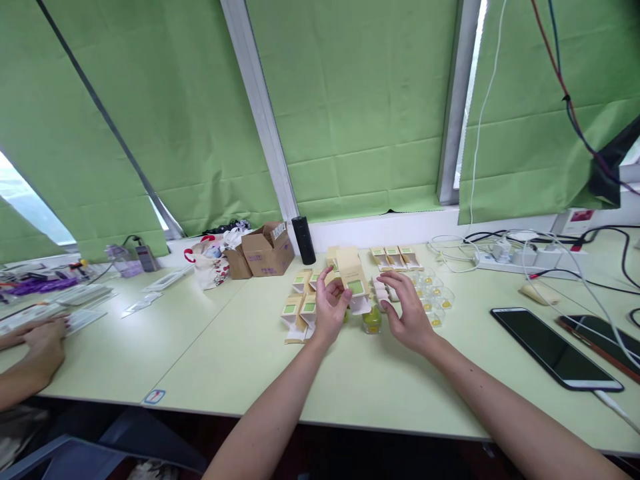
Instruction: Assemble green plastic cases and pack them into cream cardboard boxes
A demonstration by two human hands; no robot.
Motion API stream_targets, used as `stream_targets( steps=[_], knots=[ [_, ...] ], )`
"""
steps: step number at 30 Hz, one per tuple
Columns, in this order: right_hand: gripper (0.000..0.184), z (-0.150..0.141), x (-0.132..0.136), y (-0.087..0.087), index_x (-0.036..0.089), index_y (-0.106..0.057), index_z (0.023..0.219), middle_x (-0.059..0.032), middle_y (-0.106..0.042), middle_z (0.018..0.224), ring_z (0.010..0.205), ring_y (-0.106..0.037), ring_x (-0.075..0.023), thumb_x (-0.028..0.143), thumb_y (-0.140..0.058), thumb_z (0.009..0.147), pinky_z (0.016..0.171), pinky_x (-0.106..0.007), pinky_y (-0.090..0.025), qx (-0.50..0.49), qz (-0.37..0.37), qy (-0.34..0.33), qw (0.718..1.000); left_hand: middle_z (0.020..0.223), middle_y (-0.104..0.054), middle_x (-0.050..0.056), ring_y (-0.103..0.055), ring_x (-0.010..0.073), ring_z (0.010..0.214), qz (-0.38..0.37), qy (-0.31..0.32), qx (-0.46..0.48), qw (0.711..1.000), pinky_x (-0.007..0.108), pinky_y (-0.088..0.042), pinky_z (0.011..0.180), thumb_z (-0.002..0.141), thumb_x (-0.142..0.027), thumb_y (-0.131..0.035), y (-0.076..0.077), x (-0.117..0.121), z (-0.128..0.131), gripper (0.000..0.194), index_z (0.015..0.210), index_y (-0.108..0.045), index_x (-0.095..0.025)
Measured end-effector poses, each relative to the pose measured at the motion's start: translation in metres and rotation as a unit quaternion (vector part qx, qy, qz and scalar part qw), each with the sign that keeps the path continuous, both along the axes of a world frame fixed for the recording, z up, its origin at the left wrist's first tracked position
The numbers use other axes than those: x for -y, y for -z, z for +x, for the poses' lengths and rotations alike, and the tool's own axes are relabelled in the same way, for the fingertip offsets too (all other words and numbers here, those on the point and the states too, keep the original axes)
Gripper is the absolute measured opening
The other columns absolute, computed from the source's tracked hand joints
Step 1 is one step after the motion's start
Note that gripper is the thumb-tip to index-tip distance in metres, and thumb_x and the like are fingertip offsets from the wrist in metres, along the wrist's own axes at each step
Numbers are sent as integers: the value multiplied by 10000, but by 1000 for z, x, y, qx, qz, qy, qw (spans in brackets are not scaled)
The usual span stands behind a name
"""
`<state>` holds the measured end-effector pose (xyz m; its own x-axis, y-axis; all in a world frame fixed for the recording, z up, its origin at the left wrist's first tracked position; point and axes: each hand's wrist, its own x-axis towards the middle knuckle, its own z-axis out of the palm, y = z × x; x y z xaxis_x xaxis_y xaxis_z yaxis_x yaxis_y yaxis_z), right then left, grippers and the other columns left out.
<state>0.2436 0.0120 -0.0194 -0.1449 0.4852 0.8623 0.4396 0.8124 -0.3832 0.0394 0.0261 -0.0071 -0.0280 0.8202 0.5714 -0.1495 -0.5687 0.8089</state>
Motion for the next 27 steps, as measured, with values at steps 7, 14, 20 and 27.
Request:
stream_targets(
  steps=[7,14,20,27],
  knots=[
    [499,-2,3,-1,328,-467,1523,-148,-470,1537,1491,-460,-356,224,-504,1036,1159,-639,-503,3,-14,-40,999,968,-772,63,-737,200,843,-49,14,11,999,289,-521,738,862,-654,-794,-4,6,4,711,1325,-426,-258],
    [424,-6,6,-2,333,-531,1468,-136,-419,1546,1530,-407,-324,224,-482,1061,1126,-561,-582,-25,-54,-113,992,908,-792,48,-740,188,757,-64,33,-3,997,276,-516,685,838,-694,-793,-1,7,8,683,1216,-432,-254],
    [364,-7,5,-2,337,-584,1420,-127,-415,1490,1456,-489,-304,251,-473,1083,1119,-535,-596,-64,-93,-141,984,970,-790,78,-751,212,836,-58,39,-39,997,286,-520,708,845,-762,-731,1,9,8,723,1255,-434,-245],
    [339,-3,1,-2,337,-617,1400,-119,-435,1469,1171,-678,-252,356,-546,1069,1035,-496,-634,-126,-140,-145,971,1368,-643,155,-683,237,1098,45,-45,-135,989,383,-560,929,1009,-624,-600,-2,17,4,548,1394,-468,-256]
  ],
)
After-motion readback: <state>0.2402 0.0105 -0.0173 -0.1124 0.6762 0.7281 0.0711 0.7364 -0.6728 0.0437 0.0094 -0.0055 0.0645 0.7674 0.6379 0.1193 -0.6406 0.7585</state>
